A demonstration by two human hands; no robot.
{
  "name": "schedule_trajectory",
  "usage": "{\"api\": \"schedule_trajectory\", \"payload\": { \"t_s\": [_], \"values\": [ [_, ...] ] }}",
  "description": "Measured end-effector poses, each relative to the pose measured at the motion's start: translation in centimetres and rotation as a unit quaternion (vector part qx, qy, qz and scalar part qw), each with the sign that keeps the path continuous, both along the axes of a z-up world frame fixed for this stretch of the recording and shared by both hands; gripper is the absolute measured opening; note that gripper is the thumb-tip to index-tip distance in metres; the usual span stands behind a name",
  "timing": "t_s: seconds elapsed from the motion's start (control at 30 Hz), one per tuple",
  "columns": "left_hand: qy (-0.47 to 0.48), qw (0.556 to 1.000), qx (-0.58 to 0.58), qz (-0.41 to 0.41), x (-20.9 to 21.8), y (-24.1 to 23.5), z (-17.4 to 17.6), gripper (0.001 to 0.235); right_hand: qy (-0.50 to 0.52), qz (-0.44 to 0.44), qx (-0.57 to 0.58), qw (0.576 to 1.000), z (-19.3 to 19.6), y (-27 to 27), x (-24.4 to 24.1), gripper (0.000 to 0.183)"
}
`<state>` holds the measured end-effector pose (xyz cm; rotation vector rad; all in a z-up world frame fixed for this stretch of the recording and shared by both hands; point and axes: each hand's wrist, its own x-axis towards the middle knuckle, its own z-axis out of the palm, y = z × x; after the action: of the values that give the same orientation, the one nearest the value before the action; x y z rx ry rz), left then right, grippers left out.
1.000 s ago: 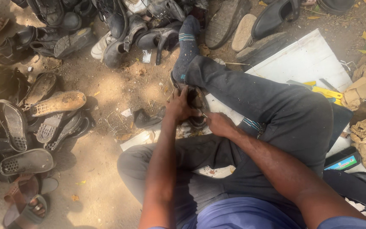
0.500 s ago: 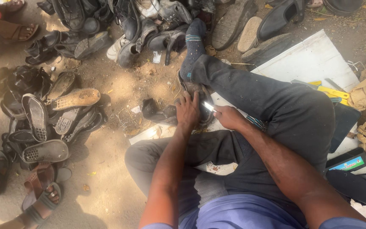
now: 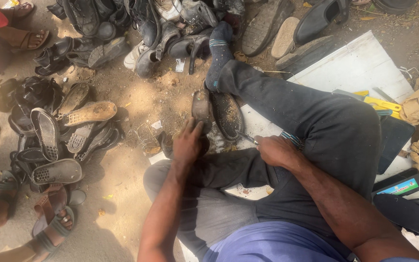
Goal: The person sits on the ground and uses a knife to scrape and clean the soles and edges of several shoes. They pick up different shoes from a pile, work on them, and place them back down.
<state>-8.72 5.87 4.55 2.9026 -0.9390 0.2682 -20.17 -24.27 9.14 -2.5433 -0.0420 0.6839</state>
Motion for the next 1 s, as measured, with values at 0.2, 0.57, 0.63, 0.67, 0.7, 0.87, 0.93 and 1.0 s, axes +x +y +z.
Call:
{"api": "schedule_trajectory", "payload": {
  "t_s": [0.2, 0.57, 0.63, 0.67, 0.7, 0.87, 0.93, 1.0],
  "values": [
    [-0.102, 0.991, -0.080, -0.030, 0.3, -5.4, 8.4, 0.042, 0.028, 0.013, -0.016, 0.999, -0.3, -0.1, 0.5, 0.035],
    [0.232, 0.776, -0.113, -0.576, -22.5, -36.5, 24.1, 0.055, -0.024, 0.001, 0.018, 1.000, -1.6, 0.1, 0.3, 0.025],
    [0.255, 0.796, -0.180, -0.519, -21.6, -34.8, 22.2, 0.058, -0.015, -0.005, 0.024, 1.000, -1.7, -0.6, 0.4, 0.026],
    [0.259, 0.820, -0.236, -0.452, -20.0, -33.4, 19.8, 0.060, -0.002, -0.006, 0.020, 1.000, -2.1, -0.7, 0.4, 0.025],
    [0.261, 0.858, -0.294, -0.331, -17.5, -31.1, 16.6, 0.061, 0.010, -0.008, 0.015, 1.000, -2.6, -0.8, 0.3, 0.025],
    [0.077, 0.867, -0.377, 0.316, -3.2, -14.8, 0.0, 0.047, -0.081, -0.003, 0.021, 0.996, -3.0, -1.6, 0.7, 0.031],
    [0.194, 0.812, -0.336, 0.436, -2.6, -11.3, -4.9, 0.053, -0.084, -0.025, 0.030, 0.996, -1.3, -1.0, 1.0, 0.036],
    [0.286, 0.715, -0.423, 0.477, -2.5, -11.3, -7.8, 0.053, -0.060, -0.015, 0.009, 0.998, 0.2, 0.1, 1.5, 0.036]
  ]
}}
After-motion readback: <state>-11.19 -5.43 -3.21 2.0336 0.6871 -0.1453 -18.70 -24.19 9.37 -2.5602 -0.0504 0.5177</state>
